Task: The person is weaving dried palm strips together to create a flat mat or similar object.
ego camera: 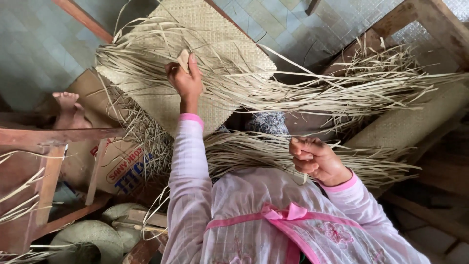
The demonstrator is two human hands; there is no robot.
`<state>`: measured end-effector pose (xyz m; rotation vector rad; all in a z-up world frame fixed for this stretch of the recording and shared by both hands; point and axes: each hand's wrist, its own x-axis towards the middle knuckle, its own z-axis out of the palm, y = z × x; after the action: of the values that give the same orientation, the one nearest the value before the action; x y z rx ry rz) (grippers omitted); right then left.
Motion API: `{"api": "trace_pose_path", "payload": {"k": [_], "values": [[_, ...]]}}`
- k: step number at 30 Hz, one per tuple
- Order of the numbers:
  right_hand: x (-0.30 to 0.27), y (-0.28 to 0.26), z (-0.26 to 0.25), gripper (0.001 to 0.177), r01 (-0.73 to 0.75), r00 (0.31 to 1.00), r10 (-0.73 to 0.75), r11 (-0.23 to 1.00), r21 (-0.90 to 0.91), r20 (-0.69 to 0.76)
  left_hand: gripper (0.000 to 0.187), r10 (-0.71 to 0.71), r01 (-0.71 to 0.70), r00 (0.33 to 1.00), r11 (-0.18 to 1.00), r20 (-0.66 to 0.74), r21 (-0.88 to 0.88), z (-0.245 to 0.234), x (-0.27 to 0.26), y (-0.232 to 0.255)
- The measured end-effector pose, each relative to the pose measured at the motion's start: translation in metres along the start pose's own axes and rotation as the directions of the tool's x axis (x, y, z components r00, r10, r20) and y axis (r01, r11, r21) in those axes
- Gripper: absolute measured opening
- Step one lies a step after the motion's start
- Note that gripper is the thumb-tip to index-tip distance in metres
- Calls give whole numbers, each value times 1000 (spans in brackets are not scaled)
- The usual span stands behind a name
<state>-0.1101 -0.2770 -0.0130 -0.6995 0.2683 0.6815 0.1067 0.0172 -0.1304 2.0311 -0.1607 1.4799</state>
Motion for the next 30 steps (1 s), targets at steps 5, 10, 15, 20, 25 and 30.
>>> {"api": "trace_pose_path", "payload": {"k": [5,10,15,20,25,30], "values": [[-30,-19,-7,26,226,945,-289,915,-334,-152,21,-373,373,928,921,-19,116,-18,5,-2],[2,-57,17,17,419,604,-779,491,-764,-169,24,-443,660,680,717,584,-225,-21,23,90],[15,-85,30,8,634,519,-849,306,-711,97,35,269,908,279,239,922,-345,-42,52,199],[-12,-107,24,4,713,414,-908,280,-643,64,7,474,734,280,455,835,-504,-54,61,233],[-60,-144,-41,12,826,205,-967,255,-503,-154,8,186,344,401,877,897,-336,-98,93,168],[-76,-157,-123,16,873,452,-868,478,-96,-205,13,-95,-251,503,935,859,251,-155,140,81]]}}
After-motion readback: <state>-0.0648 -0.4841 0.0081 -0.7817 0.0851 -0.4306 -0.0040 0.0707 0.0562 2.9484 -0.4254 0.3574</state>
